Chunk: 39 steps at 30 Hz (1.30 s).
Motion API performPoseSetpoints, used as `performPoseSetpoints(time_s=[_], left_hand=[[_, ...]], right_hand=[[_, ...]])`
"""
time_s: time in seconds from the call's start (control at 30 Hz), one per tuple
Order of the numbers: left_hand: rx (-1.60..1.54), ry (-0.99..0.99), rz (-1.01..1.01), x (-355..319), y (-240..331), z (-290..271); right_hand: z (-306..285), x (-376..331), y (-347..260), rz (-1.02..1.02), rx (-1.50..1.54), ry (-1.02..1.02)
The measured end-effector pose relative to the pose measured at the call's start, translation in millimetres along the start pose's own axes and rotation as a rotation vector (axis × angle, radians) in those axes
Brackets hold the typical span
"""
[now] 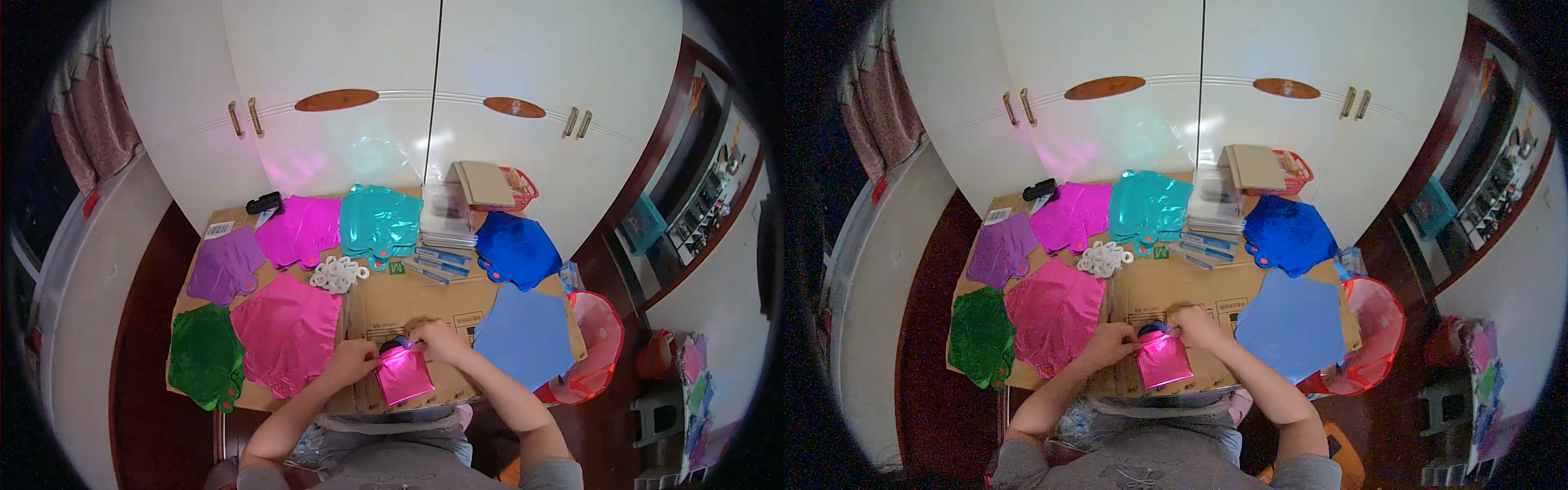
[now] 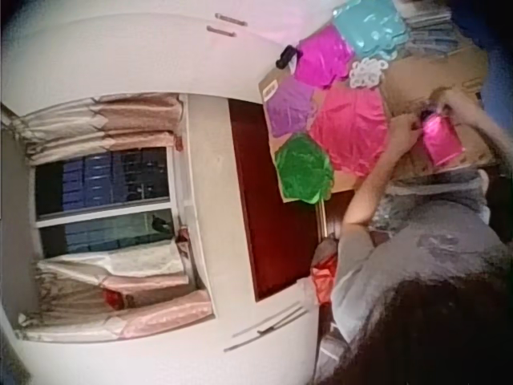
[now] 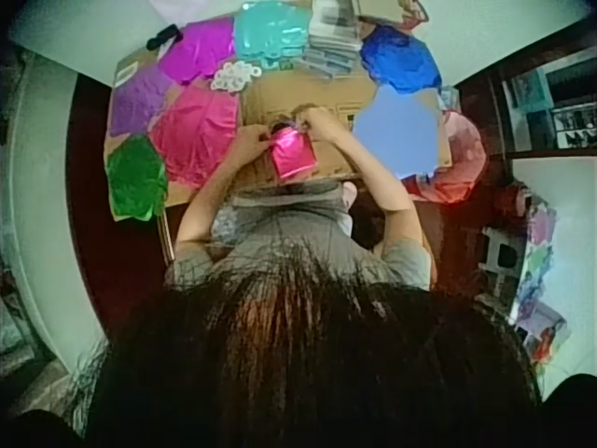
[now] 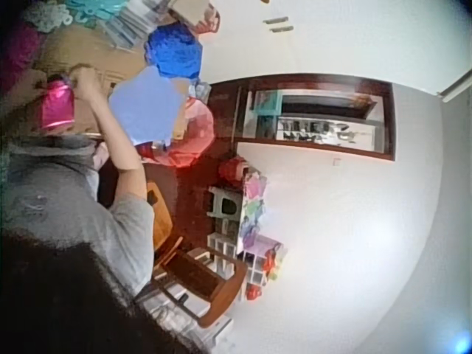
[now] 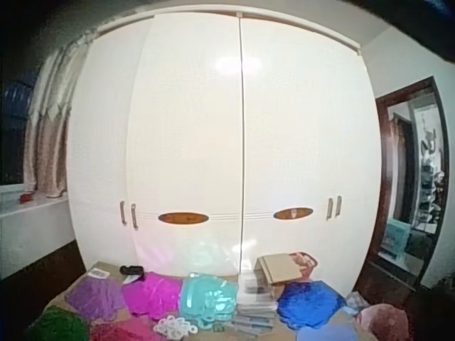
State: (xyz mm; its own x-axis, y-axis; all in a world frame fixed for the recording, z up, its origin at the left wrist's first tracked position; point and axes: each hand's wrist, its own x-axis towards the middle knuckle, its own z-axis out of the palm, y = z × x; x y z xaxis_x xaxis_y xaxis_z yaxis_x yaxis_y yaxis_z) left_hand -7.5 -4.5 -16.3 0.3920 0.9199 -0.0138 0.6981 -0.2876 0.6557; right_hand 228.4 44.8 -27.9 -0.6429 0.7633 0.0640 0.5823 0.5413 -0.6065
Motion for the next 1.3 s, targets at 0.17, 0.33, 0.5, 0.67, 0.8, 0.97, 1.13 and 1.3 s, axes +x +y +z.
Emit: performPoseSetpoints(time_s=[0.17,0.33,0.5,0.67,0.8,0.97,1.13,1.3], left_hand=[[0.283,0.111,0.316,-17.0,17.2,3.4],[0.498,0.089,0.429,-25.8,20.5,11.1],[0.554,0.099,0.382,-29.5,26.9,12.3],[0.507,0.132,0.464,-27.5,18.1,9.9],[0.567,0.155,0.522,-33.5,13.8,6.9],[0.723,0.114,0.599,-36.1,18.8,3.3],[0.676,0.085,0.559,-37.8,18.7,2.6],[0.571,0.123,0.508,-38.7,15.9,3.6]], right_hand=[[-0.3,-17.8,-18.6,-0.094,-0.200,0.097],[2.8,-29.8,-41.3,-0.072,-0.365,0.175],[31.4,-41.3,-68.5,-0.043,-0.435,0.509],[45.8,-46.7,-51.3,-0.152,-0.444,0.500],[48.0,-48.2,-47.0,-0.177,-0.411,0.436],[49.7,-50.0,-46.2,-0.176,-0.458,0.438],[45.9,-48.2,-48.0,-0.145,-0.468,0.371],[35.3,-50.6,-55.9,-0.152,-0.434,0.318]])
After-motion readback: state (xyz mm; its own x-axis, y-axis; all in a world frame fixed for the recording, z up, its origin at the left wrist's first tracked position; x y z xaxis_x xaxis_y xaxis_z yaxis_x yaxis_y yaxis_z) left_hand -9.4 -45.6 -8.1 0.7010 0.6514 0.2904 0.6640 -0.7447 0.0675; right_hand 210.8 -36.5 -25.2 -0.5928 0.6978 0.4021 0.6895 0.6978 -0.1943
